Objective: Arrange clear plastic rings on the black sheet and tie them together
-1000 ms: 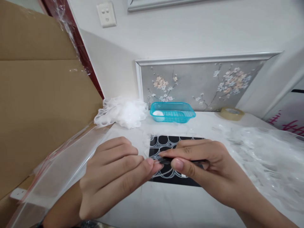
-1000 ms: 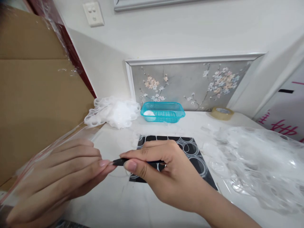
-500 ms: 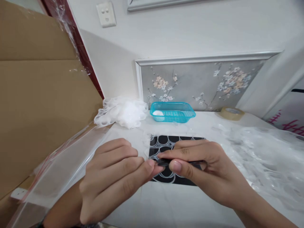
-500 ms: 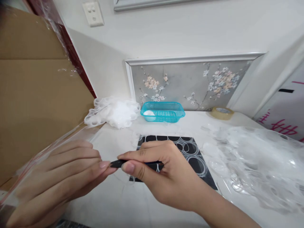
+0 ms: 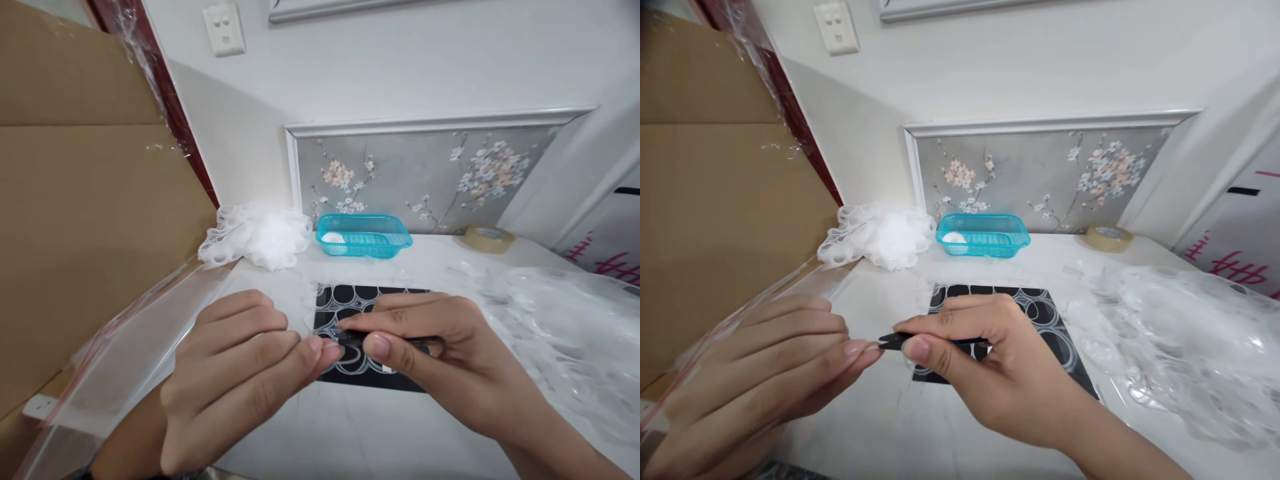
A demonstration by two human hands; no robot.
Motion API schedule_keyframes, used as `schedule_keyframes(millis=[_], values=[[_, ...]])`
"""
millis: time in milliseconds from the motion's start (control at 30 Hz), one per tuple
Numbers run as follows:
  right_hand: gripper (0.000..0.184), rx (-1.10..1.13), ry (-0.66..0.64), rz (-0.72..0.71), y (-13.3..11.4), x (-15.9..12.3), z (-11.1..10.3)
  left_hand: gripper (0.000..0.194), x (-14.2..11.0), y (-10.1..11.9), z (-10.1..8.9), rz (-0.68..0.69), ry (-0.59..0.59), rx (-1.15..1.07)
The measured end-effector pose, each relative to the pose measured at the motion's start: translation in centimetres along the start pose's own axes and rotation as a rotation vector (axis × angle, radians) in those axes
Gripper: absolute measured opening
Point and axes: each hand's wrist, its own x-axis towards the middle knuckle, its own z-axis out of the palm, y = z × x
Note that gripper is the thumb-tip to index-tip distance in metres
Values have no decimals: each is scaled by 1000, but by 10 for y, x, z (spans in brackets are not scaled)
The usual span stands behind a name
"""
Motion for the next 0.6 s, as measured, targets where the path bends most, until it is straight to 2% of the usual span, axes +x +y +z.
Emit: schedule_keyframes(millis=[167,400,600], values=[[18,11,-3,10,0,0,0,16,2,0,0,23,-43,12],[18,29,-8,5,0,1,1,18,3,5,1,-7,14,59],[18,34,-12,7,0,0,0,16,2,5,0,-1,-7,83]])
